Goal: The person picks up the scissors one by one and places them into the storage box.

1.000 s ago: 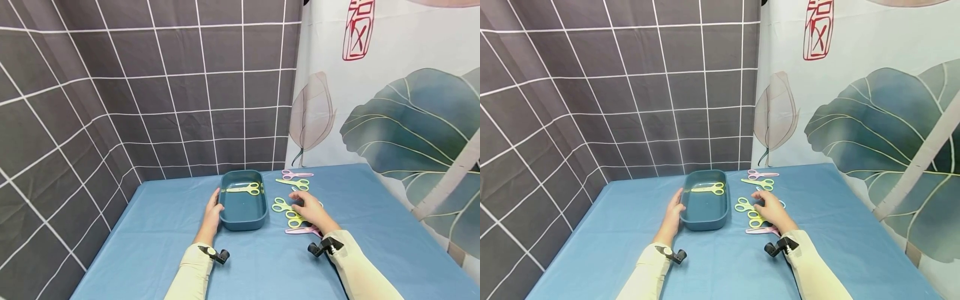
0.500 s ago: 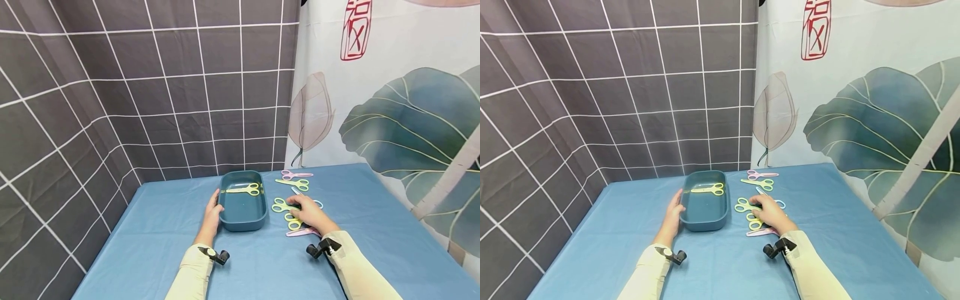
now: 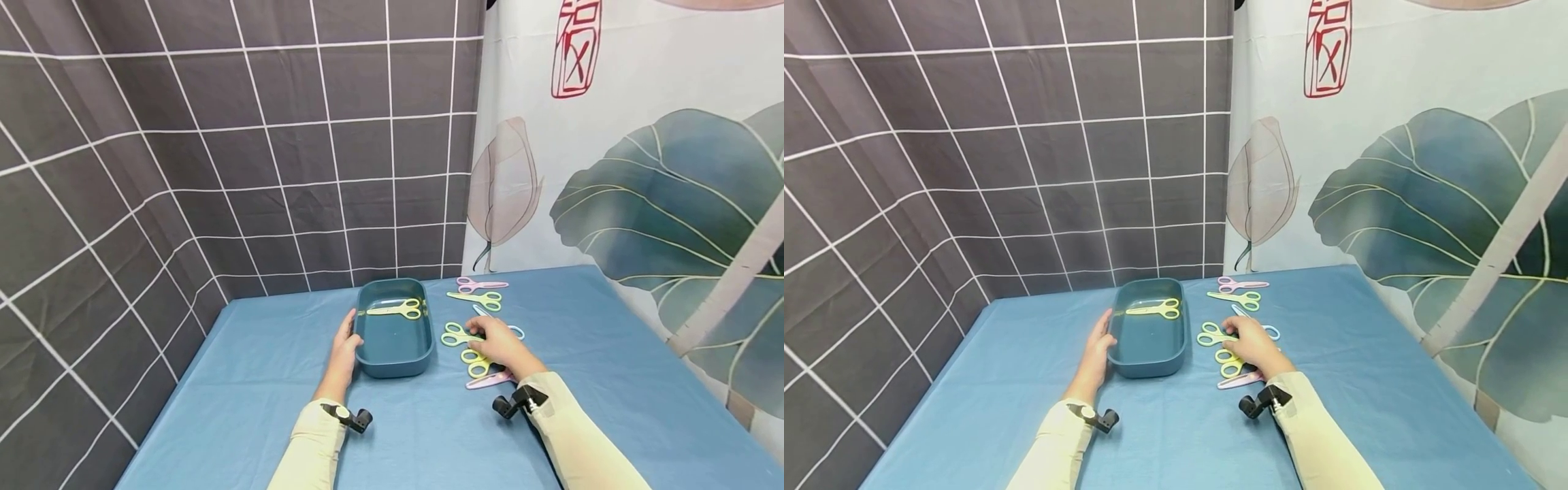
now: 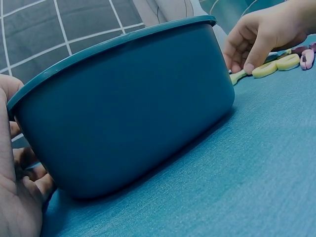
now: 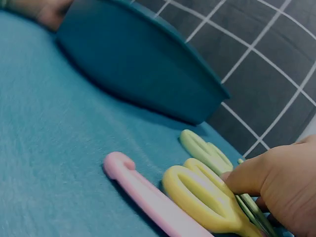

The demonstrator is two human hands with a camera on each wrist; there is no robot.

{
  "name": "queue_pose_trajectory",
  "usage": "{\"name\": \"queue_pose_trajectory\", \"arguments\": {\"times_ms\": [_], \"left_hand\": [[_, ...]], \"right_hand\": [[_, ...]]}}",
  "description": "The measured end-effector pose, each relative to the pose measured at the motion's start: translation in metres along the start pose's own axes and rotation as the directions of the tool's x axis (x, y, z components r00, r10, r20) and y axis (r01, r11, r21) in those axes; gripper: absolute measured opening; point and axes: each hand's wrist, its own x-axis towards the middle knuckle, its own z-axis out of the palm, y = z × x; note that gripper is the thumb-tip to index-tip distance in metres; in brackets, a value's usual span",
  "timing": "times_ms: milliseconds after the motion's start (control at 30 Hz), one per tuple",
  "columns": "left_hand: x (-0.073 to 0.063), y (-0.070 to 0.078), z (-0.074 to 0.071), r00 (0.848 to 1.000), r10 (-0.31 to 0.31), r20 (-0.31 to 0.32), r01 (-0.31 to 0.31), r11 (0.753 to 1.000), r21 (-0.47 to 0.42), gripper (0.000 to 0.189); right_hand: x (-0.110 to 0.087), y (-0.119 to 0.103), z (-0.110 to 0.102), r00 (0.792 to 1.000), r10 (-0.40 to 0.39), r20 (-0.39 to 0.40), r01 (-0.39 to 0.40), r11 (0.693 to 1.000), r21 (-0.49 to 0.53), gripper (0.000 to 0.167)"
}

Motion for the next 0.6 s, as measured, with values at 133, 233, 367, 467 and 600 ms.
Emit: {"name": "queue_pose_trajectory", "arguments": {"times_ms": [133, 233, 367, 467, 600], "left_hand": [[0.0, 0.0, 0.0, 1.0, -0.003, 0.001, 0.003, 1.0, 0.003, 0.08], [0.0, 0.001, 0.0, 1.0, -0.008, -0.001, 0.008, 1.0, 0.012, 0.08], [0.001, 0.0, 0.0, 1.0, 0.002, -0.002, -0.002, 1.0, 0.018, 0.079], [0.002, -0.001, 0.0, 1.0, 0.01, -0.001, -0.01, 1.0, 0.012, 0.079], [0.002, -0.002, 0.0, 1.0, 0.002, -0.004, -0.002, 1.0, 0.0, 0.079]], "right_hand": [[0.004, -0.004, 0.003, 0.999, 0.037, 0.021, -0.036, 0.998, -0.06, 0.023], [0.005, -0.007, 0.004, 0.999, 0.034, 0.031, -0.031, 0.995, -0.092, 0.02], [0.006, -0.01, 0.006, 1.0, 0.009, 0.024, -0.006, 0.992, -0.123, 0.017], [0.006, -0.011, 0.007, 1.0, -0.007, 0.003, 0.007, 0.991, -0.136, 0.017], [0.006, -0.011, 0.01, 0.999, -0.013, -0.037, 0.008, 0.992, -0.127, 0.017]]}}
